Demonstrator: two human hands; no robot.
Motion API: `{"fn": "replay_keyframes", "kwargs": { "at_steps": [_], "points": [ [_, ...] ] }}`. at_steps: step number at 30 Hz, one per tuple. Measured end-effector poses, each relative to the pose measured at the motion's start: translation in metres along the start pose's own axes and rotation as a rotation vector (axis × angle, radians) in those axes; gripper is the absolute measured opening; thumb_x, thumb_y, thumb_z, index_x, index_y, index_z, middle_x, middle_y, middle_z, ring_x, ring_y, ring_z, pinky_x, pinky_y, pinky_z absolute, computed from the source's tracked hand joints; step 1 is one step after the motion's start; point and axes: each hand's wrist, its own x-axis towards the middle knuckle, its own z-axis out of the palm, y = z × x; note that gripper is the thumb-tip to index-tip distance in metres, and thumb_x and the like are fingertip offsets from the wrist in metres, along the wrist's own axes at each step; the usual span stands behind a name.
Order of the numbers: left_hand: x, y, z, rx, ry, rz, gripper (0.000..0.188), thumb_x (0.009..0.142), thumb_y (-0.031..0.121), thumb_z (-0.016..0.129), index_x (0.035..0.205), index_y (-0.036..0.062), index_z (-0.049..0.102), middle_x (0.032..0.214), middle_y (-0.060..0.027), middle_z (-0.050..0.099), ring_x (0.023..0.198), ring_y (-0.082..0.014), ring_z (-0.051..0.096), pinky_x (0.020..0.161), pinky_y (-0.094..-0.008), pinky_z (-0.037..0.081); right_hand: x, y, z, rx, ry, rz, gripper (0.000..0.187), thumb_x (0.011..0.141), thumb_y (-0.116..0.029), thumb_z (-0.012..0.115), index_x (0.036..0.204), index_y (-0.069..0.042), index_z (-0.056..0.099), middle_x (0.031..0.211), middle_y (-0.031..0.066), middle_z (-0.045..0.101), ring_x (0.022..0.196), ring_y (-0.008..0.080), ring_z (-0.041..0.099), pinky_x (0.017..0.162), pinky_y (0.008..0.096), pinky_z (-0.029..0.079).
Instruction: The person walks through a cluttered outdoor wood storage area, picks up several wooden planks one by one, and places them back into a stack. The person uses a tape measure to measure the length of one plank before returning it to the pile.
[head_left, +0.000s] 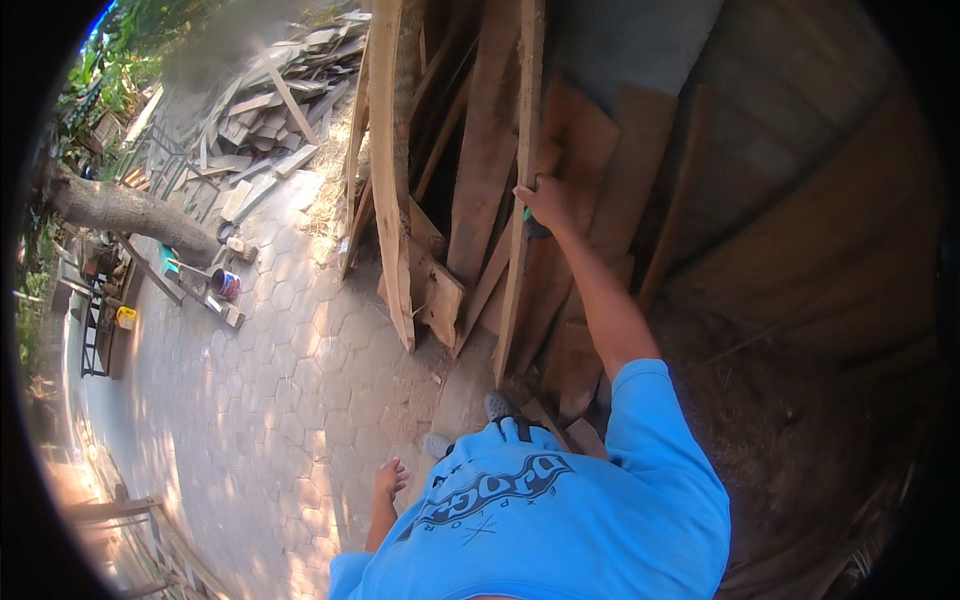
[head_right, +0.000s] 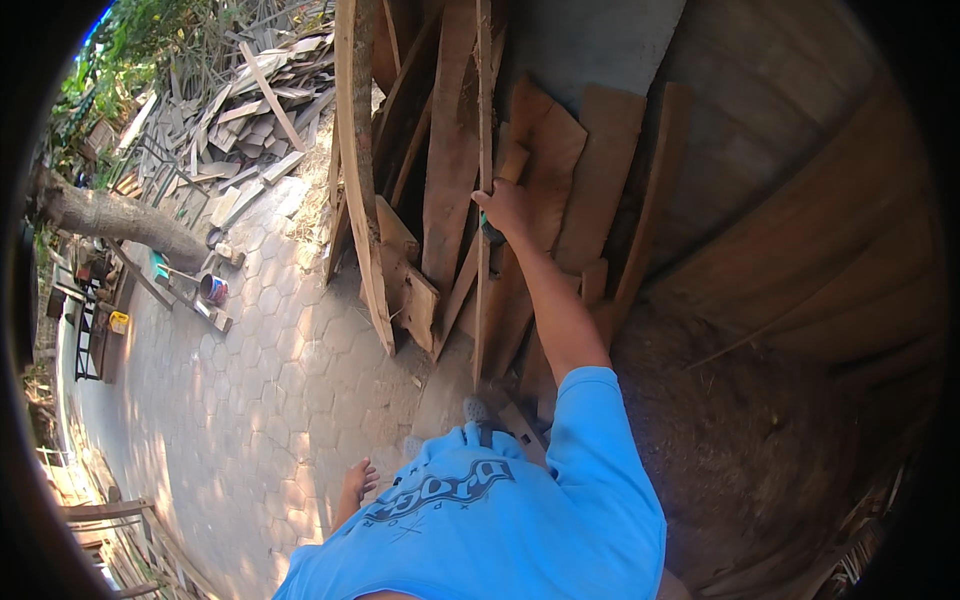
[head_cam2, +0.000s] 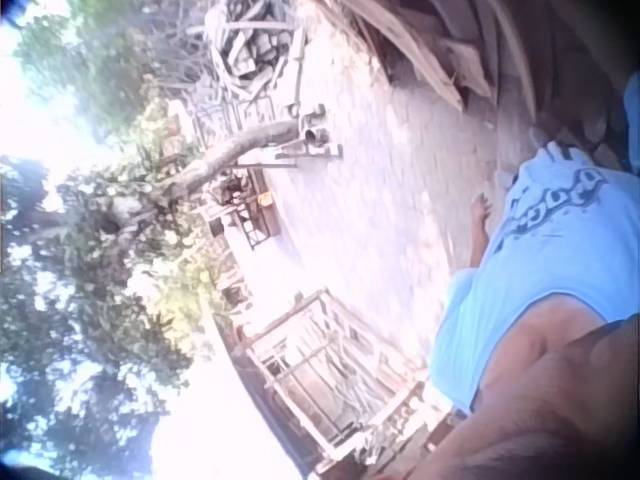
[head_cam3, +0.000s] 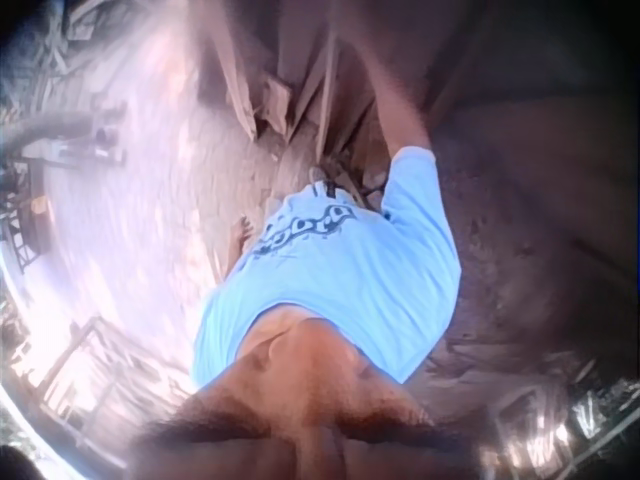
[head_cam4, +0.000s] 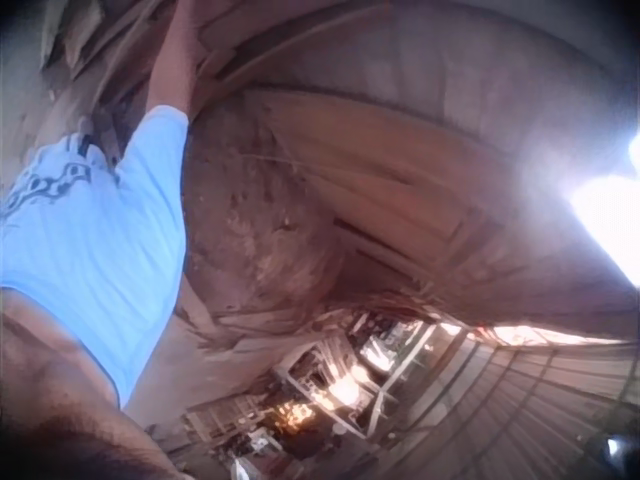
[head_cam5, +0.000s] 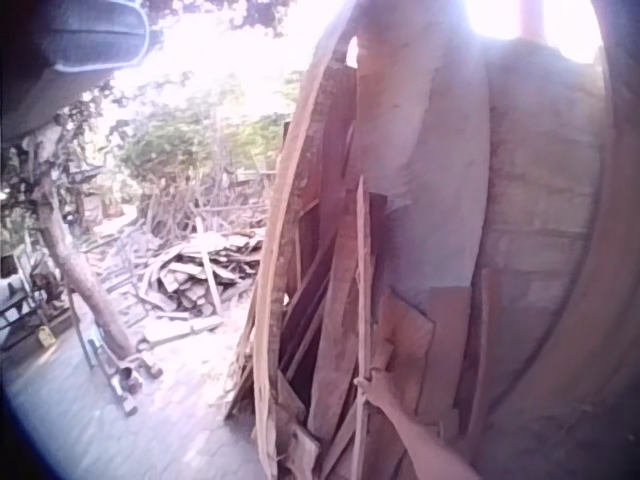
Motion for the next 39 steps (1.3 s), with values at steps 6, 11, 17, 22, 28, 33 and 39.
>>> {"fn": "replay_keyframes", "kwargs": {
  "at_steps": [6, 11, 17, 22, 28, 33, 39],
  "points": [
    [0.001, -0.002, 0.014, -0.017, -0.011, 0.001, 0.051, 0.09, 0.042, 0.055, 0.126, 0.0068, 0.05, 0.116, -0.0127, 0.06, 0.091, -0.0232, 0.064, 0.065, -0.0351, 0.049, 0.006, 0.0, 0.002, 0.037, -0.117, 0.051, 0.042, 0.076, -0.041, 0.069, 0.086, 0.0, 0.067, 0.086, 0.0207, 0.067, 0.082, 0.0325, 0.066, 0.071, 0.0418, 0.051],
    [-0.005, -0.008, 0.022, -0.034, 0.003, -0.005, 0.05, 0.089, 0.041, 0.056, 0.125, 0.0065, 0.051, 0.114, -0.0121, 0.061, 0.091, -0.0233, 0.064, 0.067, -0.0364, 0.049, 0.017, -0.001, 0.019, 0.046, -0.115, 0.031, 0.047, 0.073, -0.046, 0.069, 0.088, -0.001, 0.068, 0.09, 0.0208, 0.067, 0.086, 0.0322, 0.066, 0.074, 0.0413, 0.05],
    [-0.014, -0.015, 0.024, -0.073, 0.027, -0.015, 0.049, 0.09, 0.042, 0.057, 0.125, 0.0069, 0.052, 0.11, -0.0105, 0.061, 0.089, -0.0234, 0.064, 0.068, -0.0366, 0.048, 0.017, -0.016, 0.031, 0.041, -0.138, 0.066, 0.05, 0.073, -0.047, 0.069, 0.092, -0.001, 0.068, 0.092, 0.0206, 0.067, 0.089, 0.0336, 0.065, 0.077, 0.0417, 0.05],
    [-0.018, -0.025, 0.024, -0.089, 0.046, -0.046, 0.05, 0.091, 0.042, 0.054, 0.128, 0.0081, 0.049, 0.12, -0.013, 0.058, 0.097, -0.0261, 0.062, 0.076, -0.0405, 0.048, 0.015, -0.031, 0.036, -0.012, -0.091, 0.058, 0.051, 0.073, -0.048, 0.069, 0.091, -0.001, 0.067, 0.091, 0.0212, 0.067, 0.089, 0.0349, 0.065, 0.077, 0.0426, 0.05],
    [-0.019, -0.038, 0.029, -0.138, 0.064, -0.05, 0.048, 0.089, 0.041, 0.058, 0.122, 0.0071, 0.053, 0.109, -0.0099, 0.061, 0.093, -0.0242, 0.063, 0.071, -0.0378, 0.047, 0.011, -0.036, 0.037, -0.005, -0.076, 0.06, 0.054, 0.073, -0.051, 0.07, 0.087, 0.001, 0.067, 0.087, 0.0227, 0.066, 0.087, 0.0365, 0.064, 0.077, 0.042, 0.049],
    [-0.018, -0.039, 0.035, -0.138, 0.023, -0.038, 0.046, 0.089, 0.041, 0.056, 0.121, 0.0075, 0.054, 0.108, -0.0093, 0.061, 0.093, -0.0228, 0.063, 0.07, -0.0377, 0.047, 0.017, -0.02, 0.042, -0.003, -0.061, 0.018, 0.052, 0.073, -0.051, 0.067, 0.086, 0.0, 0.067, 0.09, 0.0224, 0.066, 0.089, 0.0371, 0.064, 0.077, 0.0442, 0.05],
    [-0.021, -0.037, 0.035, -0.122, 0.066, -0.01, 0.049, 0.09, 0.043, 0.055, 0.123, 0.0077, 0.053, 0.114, -0.0094, 0.06, 0.095, -0.0222, 0.062, 0.076, -0.0388, 0.048, 0.024, -0.007, 0.042, 0.107, -0.077, -0.125, 0.057, 0.071, -0.05, 0.07, 0.089, 0.004, 0.067, 0.086, 0.0244, 0.066, 0.086, 0.0374, 0.064, 0.076, 0.0405, 0.048]
  ]
}}
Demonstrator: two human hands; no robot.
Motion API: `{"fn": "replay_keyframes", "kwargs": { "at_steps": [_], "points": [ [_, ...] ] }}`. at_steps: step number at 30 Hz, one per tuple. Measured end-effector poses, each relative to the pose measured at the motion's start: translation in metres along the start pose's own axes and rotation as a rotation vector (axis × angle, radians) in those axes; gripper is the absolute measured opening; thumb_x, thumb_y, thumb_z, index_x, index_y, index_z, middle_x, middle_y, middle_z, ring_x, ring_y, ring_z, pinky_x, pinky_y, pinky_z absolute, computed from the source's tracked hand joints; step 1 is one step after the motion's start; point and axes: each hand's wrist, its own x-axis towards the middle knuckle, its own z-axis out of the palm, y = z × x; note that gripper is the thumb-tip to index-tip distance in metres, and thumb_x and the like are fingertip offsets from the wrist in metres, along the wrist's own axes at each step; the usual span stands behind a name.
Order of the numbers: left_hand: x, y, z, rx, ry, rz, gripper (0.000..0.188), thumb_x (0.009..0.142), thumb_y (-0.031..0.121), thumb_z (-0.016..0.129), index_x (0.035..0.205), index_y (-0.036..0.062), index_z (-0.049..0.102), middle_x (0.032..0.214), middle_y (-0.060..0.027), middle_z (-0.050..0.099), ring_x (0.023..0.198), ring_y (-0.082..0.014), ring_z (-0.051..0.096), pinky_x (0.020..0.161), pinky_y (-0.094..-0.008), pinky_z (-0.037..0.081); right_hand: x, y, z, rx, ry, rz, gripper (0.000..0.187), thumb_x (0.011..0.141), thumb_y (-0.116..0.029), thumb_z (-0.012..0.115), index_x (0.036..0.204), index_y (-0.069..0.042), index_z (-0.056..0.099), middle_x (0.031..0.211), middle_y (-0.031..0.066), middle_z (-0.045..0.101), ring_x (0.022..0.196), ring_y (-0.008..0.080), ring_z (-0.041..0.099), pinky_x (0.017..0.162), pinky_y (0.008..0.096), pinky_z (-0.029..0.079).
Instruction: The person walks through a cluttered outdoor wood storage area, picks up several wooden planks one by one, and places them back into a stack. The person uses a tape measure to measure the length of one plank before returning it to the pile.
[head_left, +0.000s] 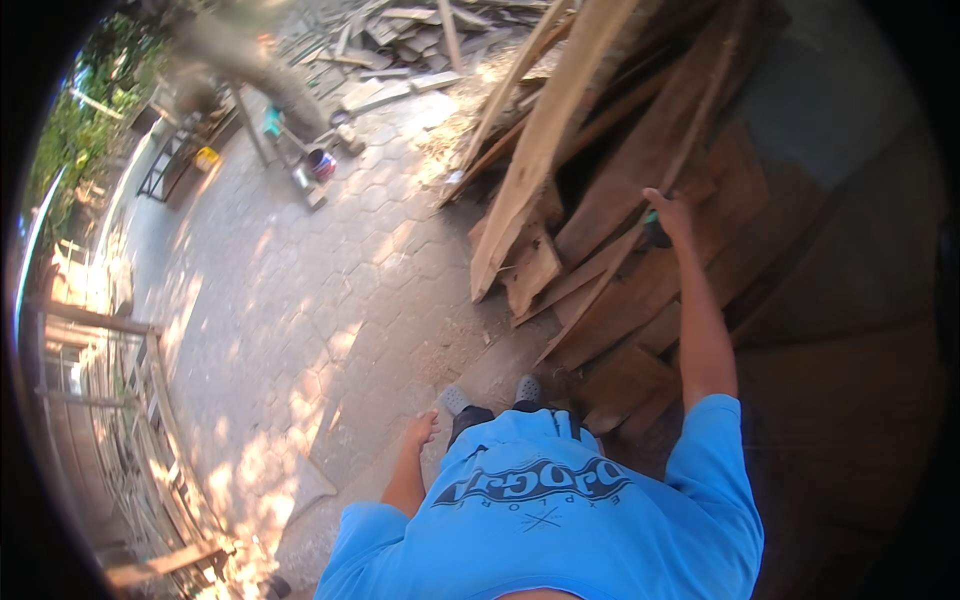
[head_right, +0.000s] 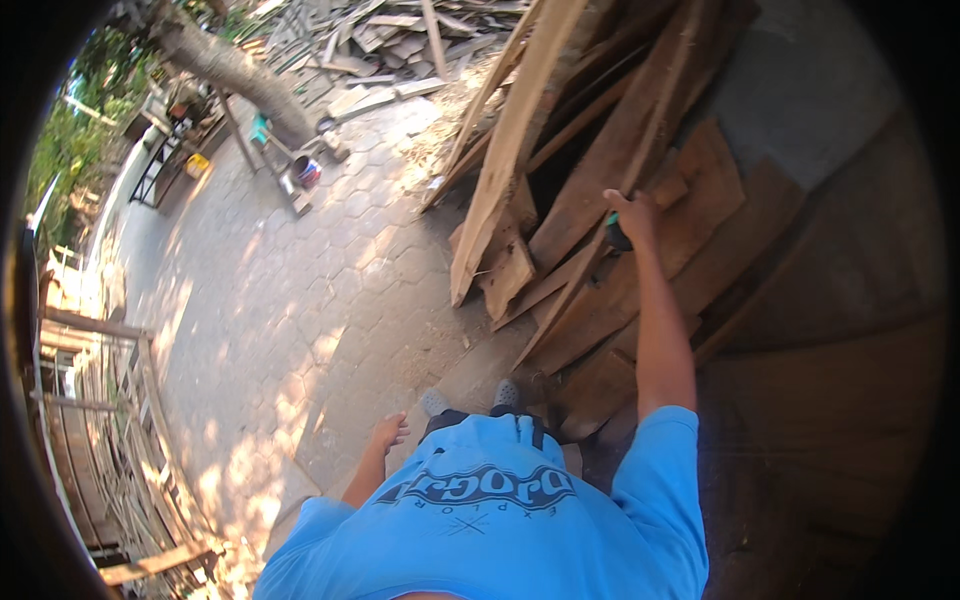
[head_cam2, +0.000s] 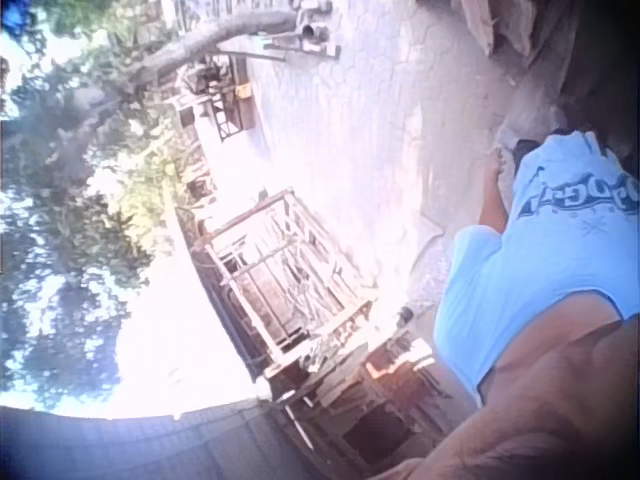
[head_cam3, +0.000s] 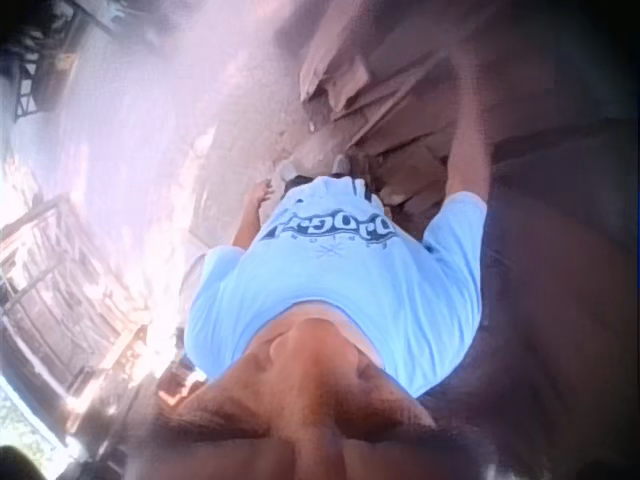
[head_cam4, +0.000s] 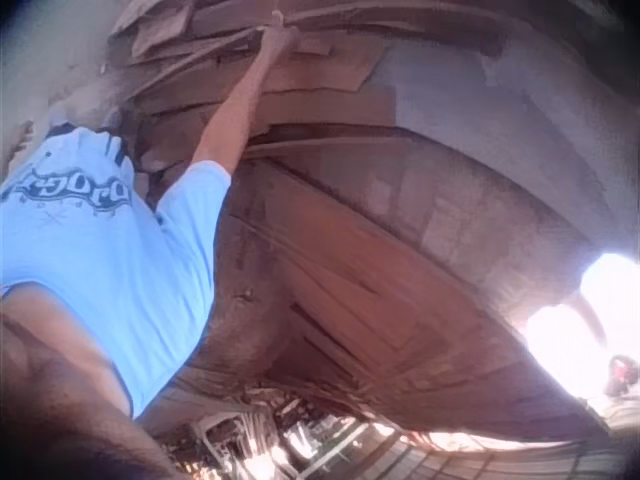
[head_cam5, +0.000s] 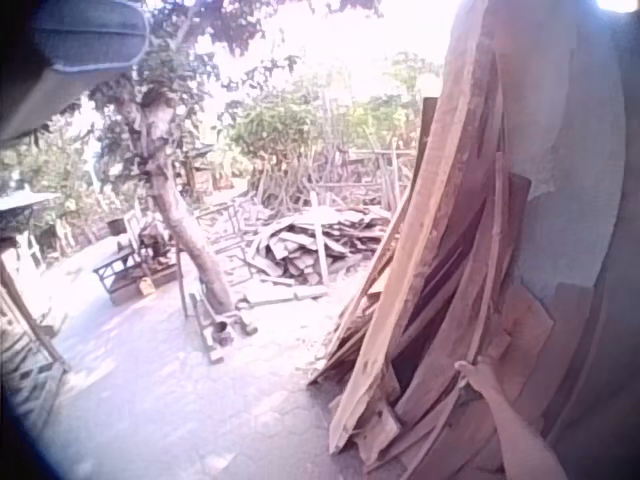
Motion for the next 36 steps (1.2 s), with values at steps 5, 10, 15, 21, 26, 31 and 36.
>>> {"fn": "replay_keyframes", "kwargs": {
  "at_steps": [5, 10, 15, 21, 26, 31, 36],
  "points": [
    [-0.005, -0.013, 0.006, -0.058, 0.032, -0.034, 0.047, 0.089, 0.044, 0.056, 0.12, 0.0093, 0.055, 0.108, -0.0072, 0.061, 0.093, -0.0215, 0.062, 0.075, -0.0377, 0.047, -0.001, -0.009, -0.003, 0.027, -0.085, 0.1, 0.057, 0.074, -0.049, 0.069, 0.095, 0.004, 0.066, 0.093, 0.0225, 0.067, 0.092, 0.0355, 0.064, 0.079, 0.0388, 0.047],
    [-0.008, -0.039, 0.012, -0.093, 0.039, -0.118, 0.048, 0.089, 0.044, 0.057, 0.122, 0.0103, 0.055, 0.108, -0.0071, 0.061, 0.092, -0.0218, 0.062, 0.074, -0.038, 0.047, -0.003, -0.019, 0.001, 0.042, -0.083, 0.099, 0.058, 0.076, -0.048, 0.068, 0.099, 0.005, 0.065, 0.099, 0.0223, 0.066, 0.096, 0.0359, 0.063, 0.081, 0.0391, 0.047],
    [-0.014, -0.058, 0.015, -0.111, 0.032, -0.148, 0.051, 0.088, 0.045, 0.057, 0.125, 0.0113, 0.053, 0.109, -0.0077, 0.061, 0.091, -0.0227, 0.063, 0.073, -0.0383, 0.047, -0.005, -0.019, 0.002, -0.04, -0.034, 0.085, 0.059, 0.076, -0.049, 0.068, 0.098, 0.005, 0.065, 0.098, 0.0256, 0.065, 0.096, 0.0383, 0.062, 0.081, 0.0412, 0.046],
    [-0.012, -0.041, 0.013, -0.07, 0.012, -0.099, 0.05, 0.088, 0.045, 0.057, 0.125, 0.0112, 0.053, 0.111, -0.0087, 0.061, 0.092, -0.0232, 0.064, 0.073, -0.0384, 0.047, -0.003, -0.015, 0.001, -0.118, -0.028, 0.115, 0.054, 0.077, -0.049, 0.066, 0.093, 0.002, 0.066, 0.092, 0.0251, 0.065, 0.092, 0.0392, 0.062, 0.079, 0.0436, 0.047],
    [-0.006, -0.021, 0.009, -0.052, 0.008, -0.063, 0.05, 0.088, 0.044, 0.057, 0.124, 0.0103, 0.053, 0.112, -0.009, 0.061, 0.093, -0.0235, 0.063, 0.074, -0.0377, 0.047, -0.01, -0.006, -0.01, -0.057, -0.023, 0.063, 0.047, 0.077, -0.044, 0.065, 0.089, 0.002, 0.066, 0.089, 0.0222, 0.065, 0.086, 0.0383, 0.063, 0.075, 0.044, 0.048],
    [-0.013, 0.049, 0.023, -0.036, -0.062, 0.028, 0.047, 0.088, 0.044, 0.058, 0.119, 0.0091, 0.057, 0.106, -0.0077, 0.062, 0.089, -0.0211, 0.062, 0.073, -0.0367, 0.047, -0.02, -0.005, -0.025, -0.112, 0.027, 0.065, 0.036, 0.077, -0.035, 0.065, 0.089, -0.001, 0.066, 0.087, 0.0188, 0.066, 0.082, 0.0366, 0.063, 0.073, 0.0431, 0.048],
    [-0.067, 0.248, 0.083, 0.11, -0.159, 0.615, 0.05, 0.09, 0.043, 0.057, 0.116, 0.0012, 0.06, 0.098, -0.0076, 0.065, 0.086, -0.0158, 0.062, 0.073, -0.0296, 0.047, -0.061, -0.037, -0.03, -0.048, 0.059, 0.036, 0.034, 0.077, -0.033, 0.064, 0.093, -0.002, 0.066, 0.087, 0.0185, 0.067, 0.083, 0.0365, 0.063, 0.073, 0.0427, 0.05]
  ]
}}
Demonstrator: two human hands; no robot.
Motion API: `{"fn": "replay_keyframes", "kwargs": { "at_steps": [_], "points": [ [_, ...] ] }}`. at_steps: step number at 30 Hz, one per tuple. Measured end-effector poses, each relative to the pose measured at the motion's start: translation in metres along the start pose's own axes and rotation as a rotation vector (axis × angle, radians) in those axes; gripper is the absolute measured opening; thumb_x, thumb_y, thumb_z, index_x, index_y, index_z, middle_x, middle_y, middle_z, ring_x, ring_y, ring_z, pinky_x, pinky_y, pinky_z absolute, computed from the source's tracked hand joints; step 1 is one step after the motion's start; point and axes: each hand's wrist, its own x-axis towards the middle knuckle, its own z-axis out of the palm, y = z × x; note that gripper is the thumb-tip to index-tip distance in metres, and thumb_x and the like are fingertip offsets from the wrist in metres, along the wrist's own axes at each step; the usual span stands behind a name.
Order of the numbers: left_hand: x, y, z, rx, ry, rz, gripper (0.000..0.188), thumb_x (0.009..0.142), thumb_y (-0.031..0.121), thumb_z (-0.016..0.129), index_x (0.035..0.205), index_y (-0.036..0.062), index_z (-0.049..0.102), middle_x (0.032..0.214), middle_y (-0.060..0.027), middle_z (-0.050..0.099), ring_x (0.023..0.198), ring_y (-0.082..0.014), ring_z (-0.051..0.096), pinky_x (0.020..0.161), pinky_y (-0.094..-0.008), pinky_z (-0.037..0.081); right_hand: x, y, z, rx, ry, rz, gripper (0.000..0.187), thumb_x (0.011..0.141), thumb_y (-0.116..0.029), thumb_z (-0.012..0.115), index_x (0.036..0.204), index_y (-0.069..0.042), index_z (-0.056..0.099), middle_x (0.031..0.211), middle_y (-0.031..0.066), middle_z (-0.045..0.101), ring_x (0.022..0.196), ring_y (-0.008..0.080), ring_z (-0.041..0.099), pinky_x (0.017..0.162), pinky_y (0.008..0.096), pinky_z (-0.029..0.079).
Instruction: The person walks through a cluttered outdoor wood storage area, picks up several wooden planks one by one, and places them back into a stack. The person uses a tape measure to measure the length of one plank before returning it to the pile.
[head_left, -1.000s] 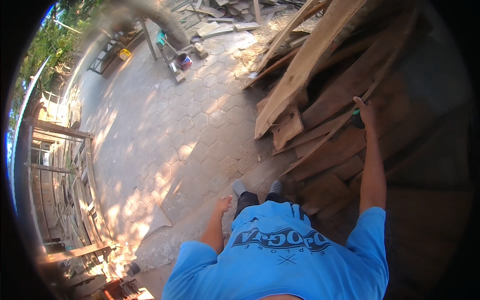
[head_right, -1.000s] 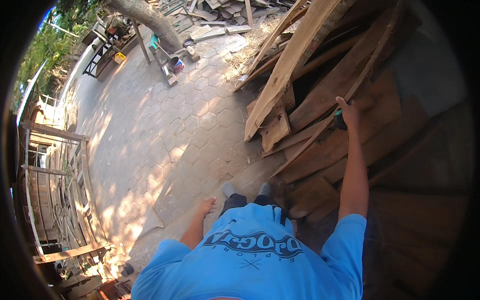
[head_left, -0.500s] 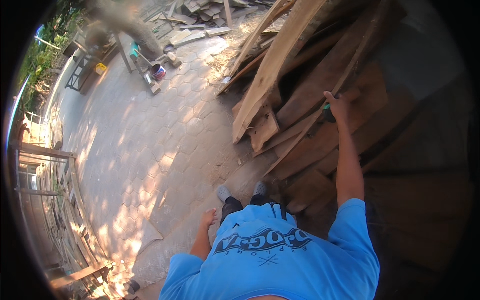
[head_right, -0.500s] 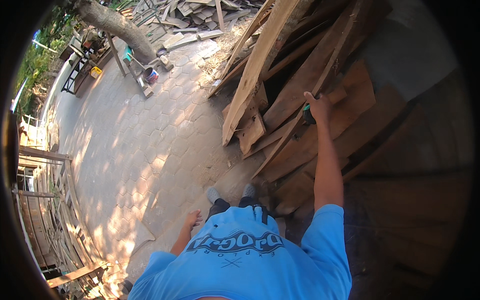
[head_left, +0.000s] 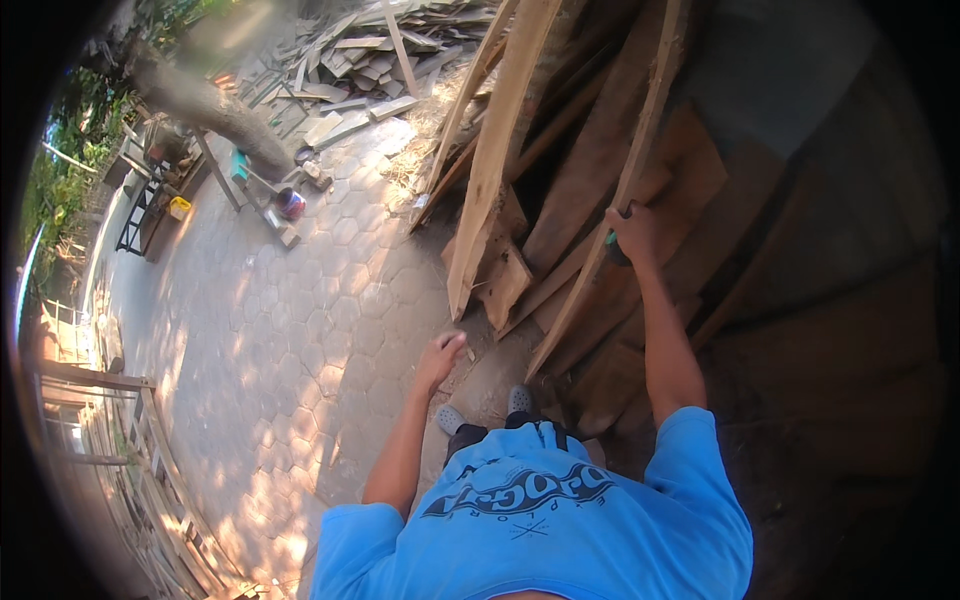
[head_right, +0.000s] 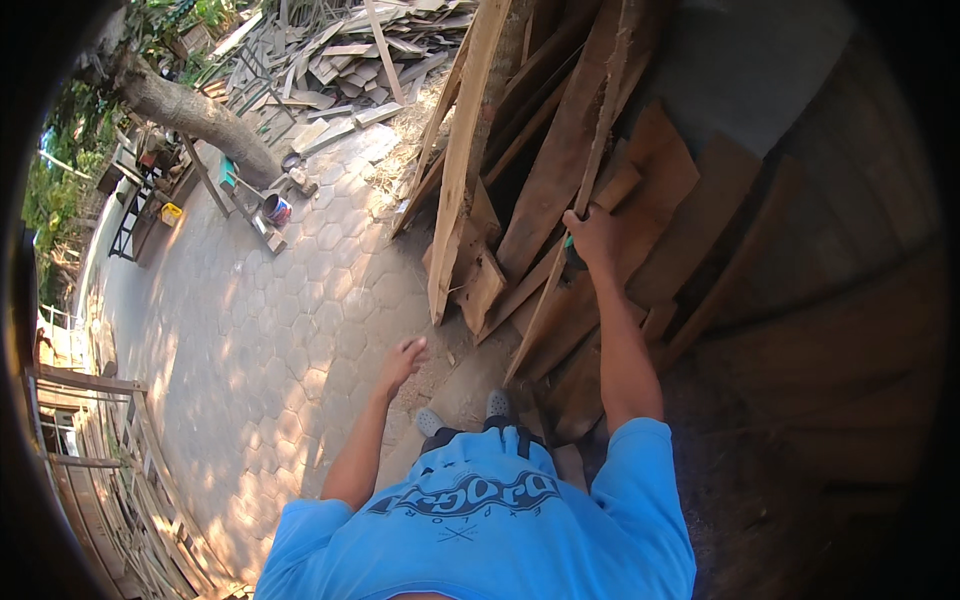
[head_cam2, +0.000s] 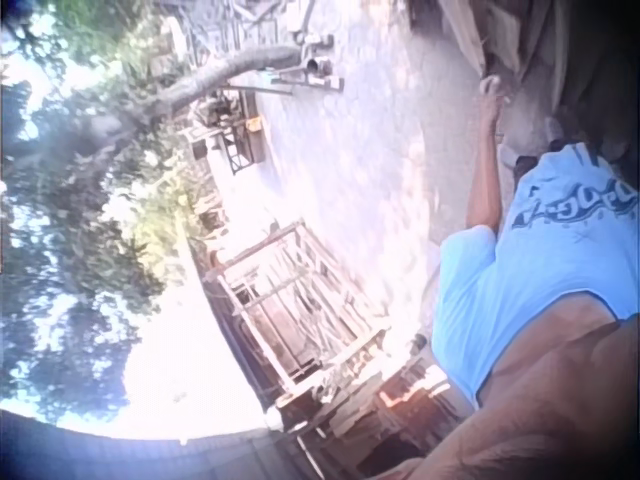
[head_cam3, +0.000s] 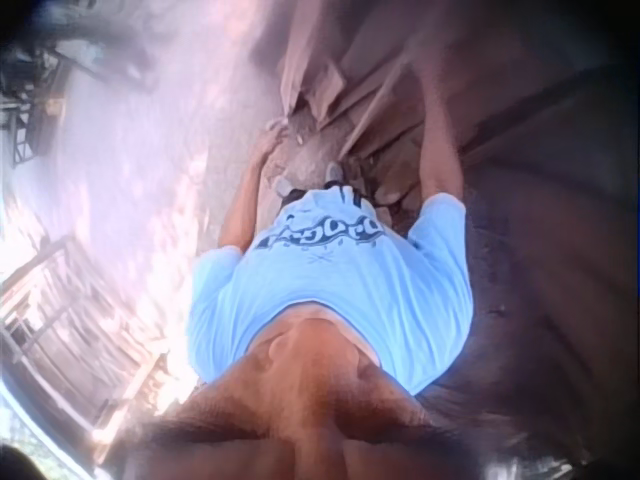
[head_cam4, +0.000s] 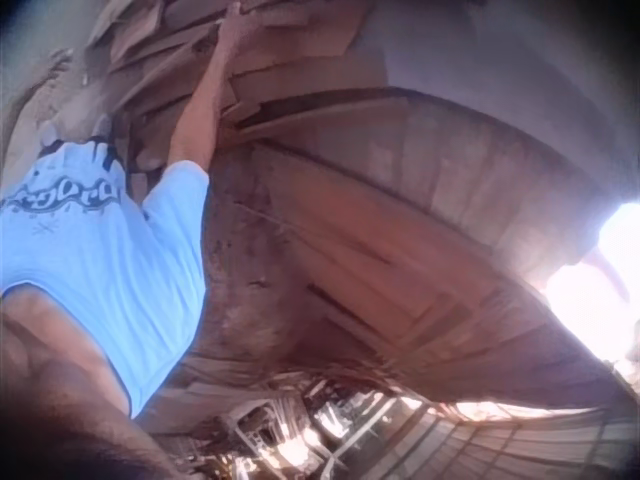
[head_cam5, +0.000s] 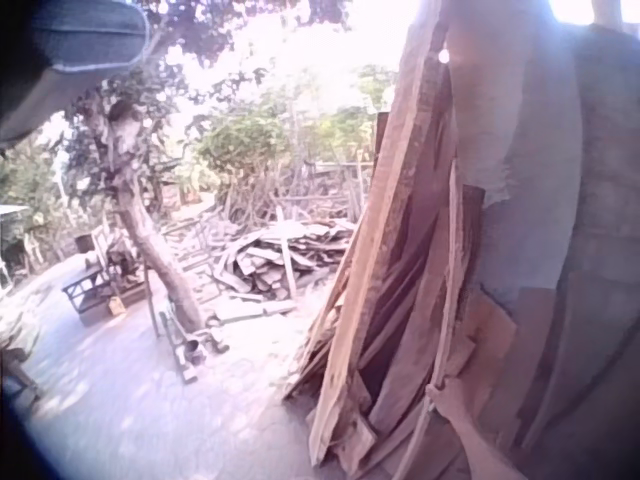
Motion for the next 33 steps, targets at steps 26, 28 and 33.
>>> {"fn": "replay_keyframes", "kwargs": {
  "at_steps": [26, 28, 33],
  "points": [
    [-0.058, 0.24, 0.027, -0.082, 0.172, 0.622, 0.031, 0.092, 0.02, 0.059, 0.109, -0.0057, 0.061, 0.105, -0.012, 0.066, 0.097, -0.0177, 0.06, 0.087, -0.0321, 0.046, 0.126, 0.156, -0.028, -0.079, 0.076, 0.368, 0.034, 0.084, -0.03, 0.059, 0.103, -0.004, 0.066, 0.101, 0.0165, 0.067, 0.095, 0.0331, 0.063, 0.083, 0.041, 0.048],
    [-0.065, 0.234, 0.025, -0.075, 0.193, 0.618, 0.03, 0.092, 0.019, 0.059, 0.109, -0.0055, 0.061, 0.105, -0.0113, 0.066, 0.097, -0.0177, 0.059, 0.087, -0.0324, 0.045, 0.145, 0.158, -0.016, -0.134, 0.018, 0.422, 0.033, 0.086, -0.029, 0.058, 0.105, -0.003, 0.065, 0.101, 0.0171, 0.066, 0.095, 0.0341, 0.063, 0.082, 0.0418, 0.048],
    [-0.075, 0.222, 0.022, -0.123, 0.236, 0.612, 0.031, 0.09, 0.013, 0.062, 0.116, -0.0031, 0.055, 0.112, -0.0088, 0.061, 0.105, -0.0177, 0.055, 0.092, -0.0316, 0.041, 0.148, 0.14, 0.022, 0.047, 0.109, 0.529, 0.029, 0.087, -0.028, 0.056, 0.098, -0.003, 0.064, 0.096, 0.0178, 0.065, 0.091, 0.0352, 0.062, 0.079, 0.0444, 0.048]
  ]
}}
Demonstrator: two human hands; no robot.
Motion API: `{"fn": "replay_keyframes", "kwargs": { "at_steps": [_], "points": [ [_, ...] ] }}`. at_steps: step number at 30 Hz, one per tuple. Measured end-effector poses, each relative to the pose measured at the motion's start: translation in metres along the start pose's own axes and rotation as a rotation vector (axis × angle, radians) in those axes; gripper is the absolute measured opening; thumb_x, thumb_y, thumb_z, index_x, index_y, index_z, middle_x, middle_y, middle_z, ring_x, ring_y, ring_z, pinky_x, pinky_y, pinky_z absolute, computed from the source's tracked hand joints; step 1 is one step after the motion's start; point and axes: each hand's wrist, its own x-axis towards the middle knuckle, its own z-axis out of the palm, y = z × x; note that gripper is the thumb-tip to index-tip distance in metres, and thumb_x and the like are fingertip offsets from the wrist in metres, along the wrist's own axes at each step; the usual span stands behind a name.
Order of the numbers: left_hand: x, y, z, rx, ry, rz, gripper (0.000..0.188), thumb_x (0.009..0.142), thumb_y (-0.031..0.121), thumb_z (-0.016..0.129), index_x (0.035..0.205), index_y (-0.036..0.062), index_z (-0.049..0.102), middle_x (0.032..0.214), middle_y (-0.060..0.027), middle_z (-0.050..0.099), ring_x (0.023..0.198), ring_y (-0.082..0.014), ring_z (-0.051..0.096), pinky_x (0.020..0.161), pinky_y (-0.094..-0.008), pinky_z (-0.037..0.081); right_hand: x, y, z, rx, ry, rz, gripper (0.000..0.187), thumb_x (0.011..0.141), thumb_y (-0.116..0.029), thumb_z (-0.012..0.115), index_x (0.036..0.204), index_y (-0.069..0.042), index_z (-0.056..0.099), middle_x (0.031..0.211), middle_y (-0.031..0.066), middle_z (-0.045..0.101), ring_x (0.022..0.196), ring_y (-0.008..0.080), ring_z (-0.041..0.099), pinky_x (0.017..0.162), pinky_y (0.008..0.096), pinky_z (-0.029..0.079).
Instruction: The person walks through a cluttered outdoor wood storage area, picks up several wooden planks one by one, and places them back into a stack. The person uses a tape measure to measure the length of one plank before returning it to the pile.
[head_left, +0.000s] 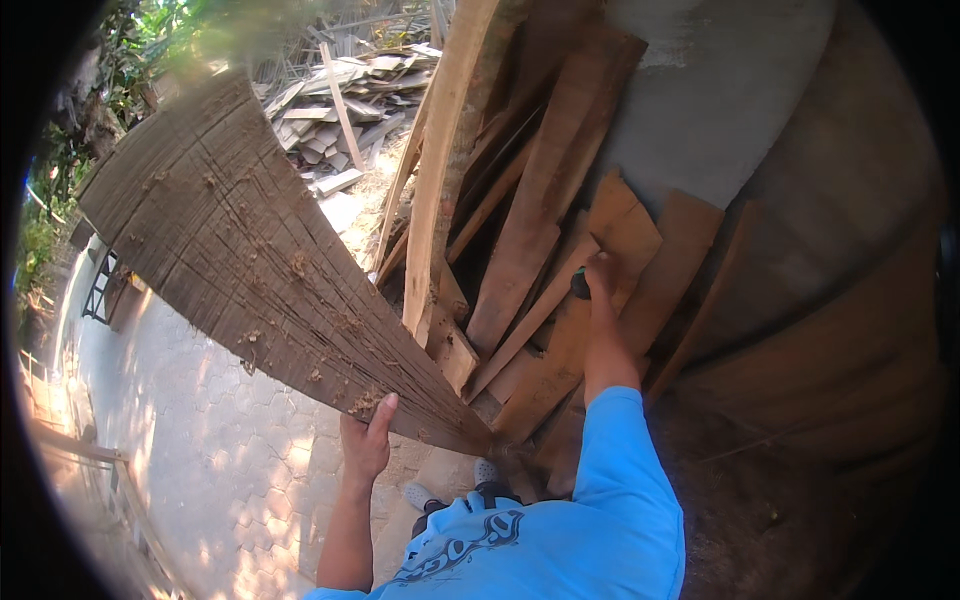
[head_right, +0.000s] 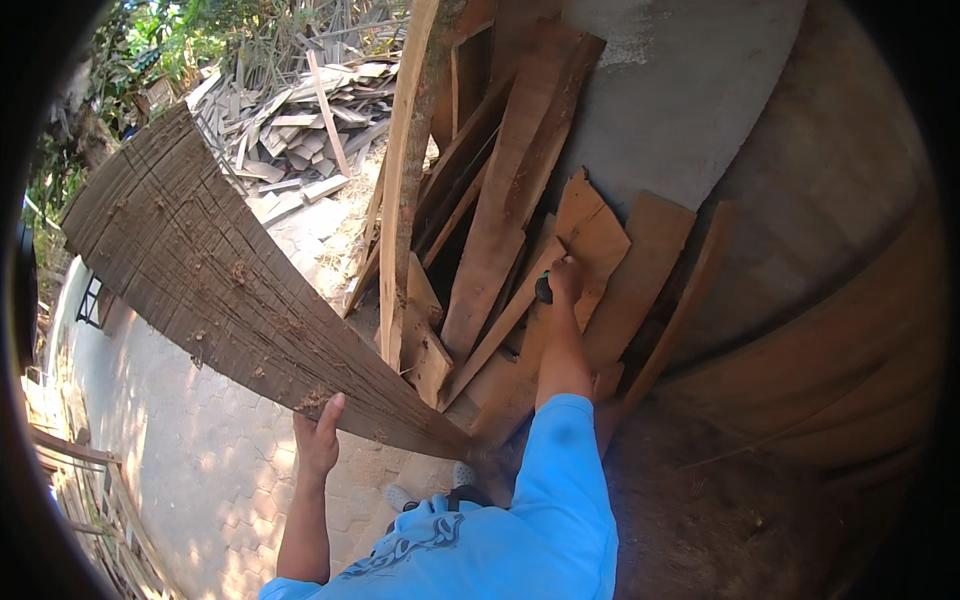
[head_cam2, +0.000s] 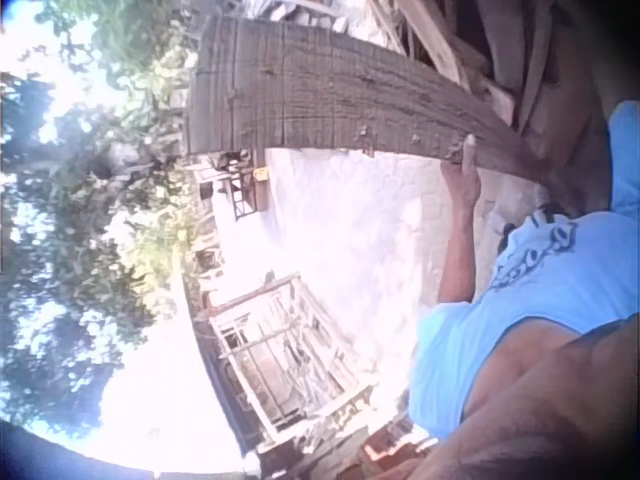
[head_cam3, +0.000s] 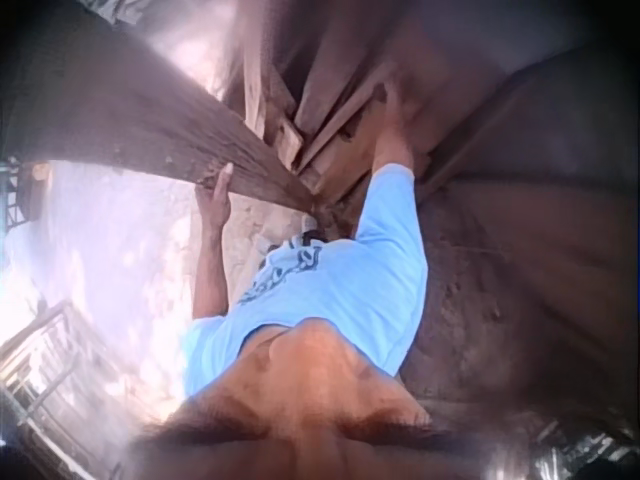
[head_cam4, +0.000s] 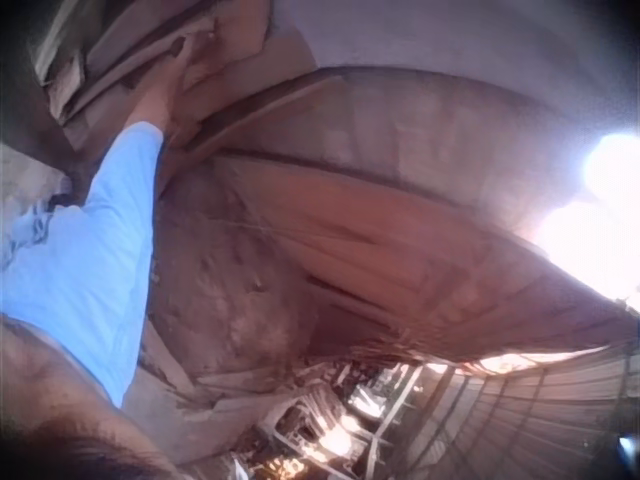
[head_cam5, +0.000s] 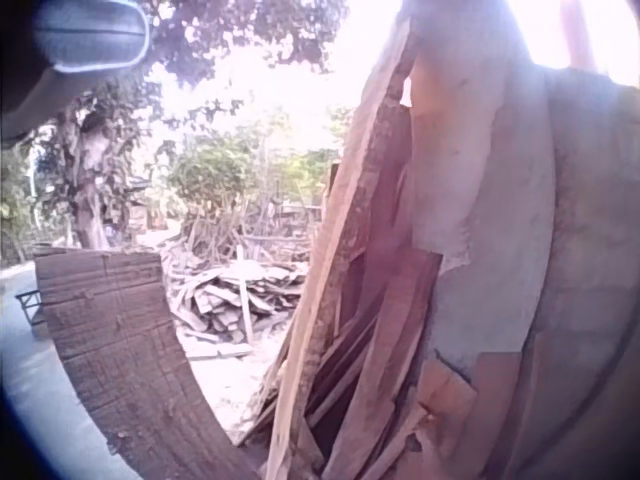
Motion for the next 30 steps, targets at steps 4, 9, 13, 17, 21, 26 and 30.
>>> {"fn": "replay_keyframes", "kwargs": {
  "at_steps": [4, 9, 13, 17, 21, 26, 30],
  "points": [
    [-0.006, -0.007, -0.003, -0.055, 0.041, -0.03, 0.03, 0.089, 0.01, 0.063, 0.115, -0.0029, 0.055, 0.112, -0.0091, 0.061, 0.104, -0.0176, 0.055, 0.092, -0.0314, 0.041, -0.02, -0.021, 0.012, -0.015, 0.102, -0.133, 0.024, 0.086, -0.025, 0.055, 0.092, -0.003, 0.063, 0.095, 0.0178, 0.065, 0.091, 0.0365, 0.062, 0.077, 0.045, 0.048],
    [-0.004, -0.008, -0.008, -0.04, 0.061, -0.011, 0.03, 0.089, 0.009, 0.063, 0.115, -0.0031, 0.055, 0.112, -0.0094, 0.061, 0.104, -0.0175, 0.055, 0.093, -0.0313, 0.041, -0.039, -0.038, 0.006, -0.034, 0.134, -0.122, 0.024, 0.084, -0.025, 0.055, 0.093, -0.004, 0.063, 0.096, 0.0178, 0.065, 0.093, 0.0381, 0.061, 0.078, 0.0446, 0.048],
    [0.005, -0.008, -0.01, -0.059, 0.033, -0.024, 0.03, 0.089, 0.009, 0.062, 0.115, -0.0038, 0.055, 0.112, -0.0097, 0.061, 0.104, -0.0178, 0.055, 0.093, -0.0313, 0.041, -0.046, -0.038, 0.011, -0.062, 0.174, -0.227, 0.021, 0.087, -0.023, 0.055, 0.092, -0.005, 0.064, 0.094, 0.0179, 0.065, 0.088, 0.0381, 0.062, 0.073, 0.047, 0.049],
    [0.008, -0.006, -0.01, -0.037, 0.041, -0.039, 0.03, 0.089, 0.009, 0.062, 0.115, -0.0045, 0.055, 0.112, -0.0099, 0.061, 0.104, -0.0179, 0.055, 0.093, -0.0309, 0.041, -0.043, -0.027, 0.015, -0.079, 0.185, -0.256, 0.022, 0.088, -0.023, 0.053, 0.094, -0.005, 0.064, 0.095, 0.0181, 0.065, 0.089, 0.0387, 0.062, 0.073, 0.0473, 0.049],
    [0.011, -0.007, -0.009, -0.038, 0.055, -0.014, 0.03, 0.09, 0.009, 0.061, 0.115, -0.0047, 0.054, 0.112, -0.0095, 0.061, 0.104, -0.0176, 0.055, 0.093, -0.0305, 0.04, -0.031, -0.021, 0.019, -0.034, 0.145, -0.294, 0.024, 0.089, -0.025, 0.051, 0.096, -0.006, 0.064, 0.097, 0.0184, 0.065, 0.089, 0.0395, 0.061, 0.074, 0.0476, 0.048],
    [0.014, -0.005, -0.005, -0.046, 0.054, -0.024, 0.029, 0.09, 0.009, 0.06, 0.115, -0.0044, 0.055, 0.112, -0.0083, 0.061, 0.104, -0.0162, 0.055, 0.092, -0.03, 0.04, -0.027, -0.026, 0.025, -0.082, 0.076, -0.294, 0.028, 0.09, -0.031, 0.051, 0.094, -0.008, 0.066, 0.095, 0.0177, 0.065, 0.091, 0.0395, 0.06, 0.076, 0.0476, 0.048],
    [0.014, 0.003, -0.003, -0.036, 0.021, -0.006, 0.027, 0.09, 0.009, 0.06, 0.114, -0.0046, 0.056, 0.111, -0.0077, 0.061, 0.103, -0.0155, 0.055, 0.093, -0.0296, 0.04, -0.031, -0.033, 0.029, -0.073, -0.038, -0.182, 0.033, 0.089, -0.038, 0.052, 0.096, -0.01, 0.068, 0.096, 0.0176, 0.065, 0.094, 0.0372, 0.06, 0.08, 0.0456, 0.047]
  ]
}}
